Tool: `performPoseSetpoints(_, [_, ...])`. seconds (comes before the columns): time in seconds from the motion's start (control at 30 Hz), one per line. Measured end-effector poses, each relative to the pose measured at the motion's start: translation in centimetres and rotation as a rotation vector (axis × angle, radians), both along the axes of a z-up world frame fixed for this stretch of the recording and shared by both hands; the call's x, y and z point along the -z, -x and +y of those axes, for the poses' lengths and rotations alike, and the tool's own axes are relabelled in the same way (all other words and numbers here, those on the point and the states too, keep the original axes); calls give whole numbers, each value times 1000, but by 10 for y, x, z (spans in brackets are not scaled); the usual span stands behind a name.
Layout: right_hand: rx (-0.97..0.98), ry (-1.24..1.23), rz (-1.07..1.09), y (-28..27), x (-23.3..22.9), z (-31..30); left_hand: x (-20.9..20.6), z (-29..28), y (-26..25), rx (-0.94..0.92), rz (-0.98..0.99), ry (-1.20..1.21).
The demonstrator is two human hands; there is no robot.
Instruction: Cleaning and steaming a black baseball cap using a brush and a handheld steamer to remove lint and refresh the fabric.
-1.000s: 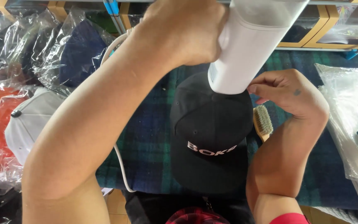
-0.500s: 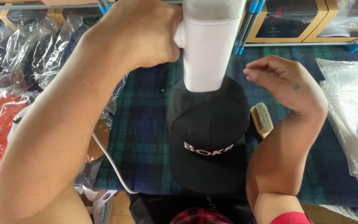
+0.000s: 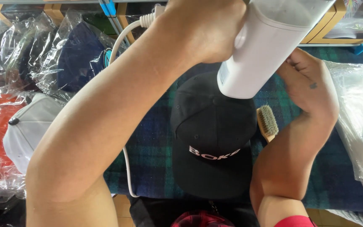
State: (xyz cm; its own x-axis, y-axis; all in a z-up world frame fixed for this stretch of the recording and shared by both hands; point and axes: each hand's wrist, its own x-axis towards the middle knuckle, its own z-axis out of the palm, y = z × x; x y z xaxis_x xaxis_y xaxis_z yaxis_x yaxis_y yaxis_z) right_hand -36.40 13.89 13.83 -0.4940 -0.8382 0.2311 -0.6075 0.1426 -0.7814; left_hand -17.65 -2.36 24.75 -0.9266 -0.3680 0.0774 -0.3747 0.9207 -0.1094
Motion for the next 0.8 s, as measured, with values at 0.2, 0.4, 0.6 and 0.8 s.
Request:
performPoseSetpoints(0.2, [-85,76,-66,1,1,3,4,-9,-5,95,88,198])
performPoseSetpoints(0.4, [-60,41,-10,2,-4,11,-9,-12,-59,47,53,37])
performPoseSetpoints(0.6, [-110,81,-47,0,-4,6,-16,1,-80,-372,-68,-58])
performPoseSetpoints(0.8, [-90,54,26,-4,-4,3,-18,15,-44,-236,-99,-51])
